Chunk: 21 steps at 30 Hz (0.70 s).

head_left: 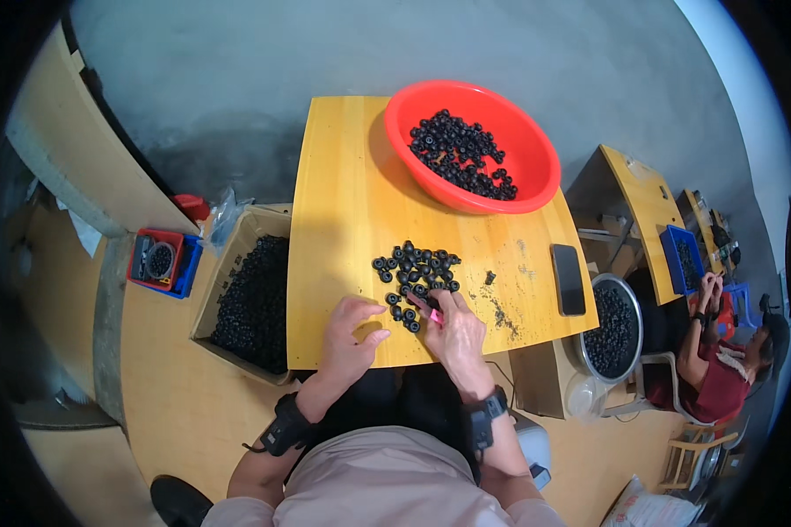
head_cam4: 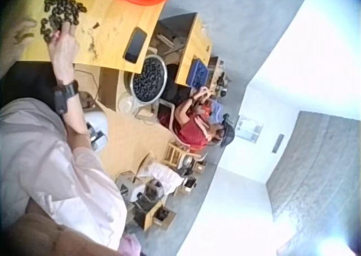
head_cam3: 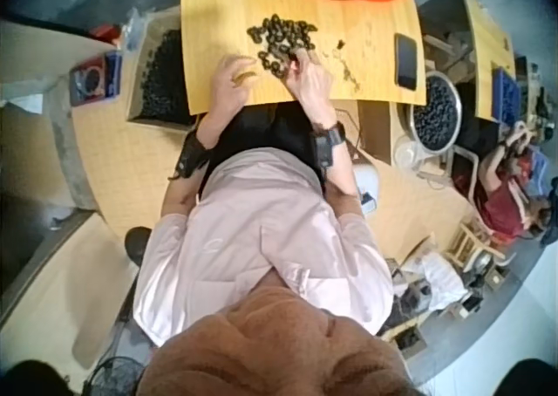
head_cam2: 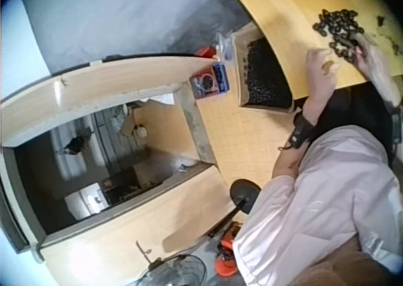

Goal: Sorting and processing small black parts on a table using a small hand tool.

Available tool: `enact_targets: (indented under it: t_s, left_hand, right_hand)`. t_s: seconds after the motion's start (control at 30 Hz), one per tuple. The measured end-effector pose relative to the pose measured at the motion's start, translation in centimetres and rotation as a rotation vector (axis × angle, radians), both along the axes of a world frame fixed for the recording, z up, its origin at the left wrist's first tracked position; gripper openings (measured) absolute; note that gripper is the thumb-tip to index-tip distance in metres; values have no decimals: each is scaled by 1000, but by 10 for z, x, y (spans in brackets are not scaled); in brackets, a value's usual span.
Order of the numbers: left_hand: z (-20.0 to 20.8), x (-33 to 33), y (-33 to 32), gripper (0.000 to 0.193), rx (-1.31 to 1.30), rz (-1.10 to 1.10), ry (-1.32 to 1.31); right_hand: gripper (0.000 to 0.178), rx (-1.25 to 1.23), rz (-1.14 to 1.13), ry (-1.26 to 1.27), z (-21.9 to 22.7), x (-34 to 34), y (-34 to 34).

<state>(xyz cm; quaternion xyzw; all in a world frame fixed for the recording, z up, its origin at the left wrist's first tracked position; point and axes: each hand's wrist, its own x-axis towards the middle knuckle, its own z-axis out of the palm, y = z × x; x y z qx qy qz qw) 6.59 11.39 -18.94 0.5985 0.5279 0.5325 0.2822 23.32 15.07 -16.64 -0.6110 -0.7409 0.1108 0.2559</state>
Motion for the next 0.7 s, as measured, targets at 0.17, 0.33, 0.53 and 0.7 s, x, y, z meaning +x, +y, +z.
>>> enact_targets:
  t_s: [0.17, 0.33, 0.53, 0.7]
  left_hand:
    - [10, 7, -13, 26, -120, -36, -116]
    - [1, 17, -9, 25, -145, -53, -246]
    - [15, 34, -12, 23, -157, -128, -305]
    - [46, 52, -27, 18, -338, -398, -892]
  right_hand:
    - [23, 1, -50, 142, -9, 5, 7]
    - [18, -41, -133, 436, -14, 13, 13]
    - [15, -289, 18, 1212, 24, 21, -11]
    - [19, -357, 290, 1306, 31, 26, -41]
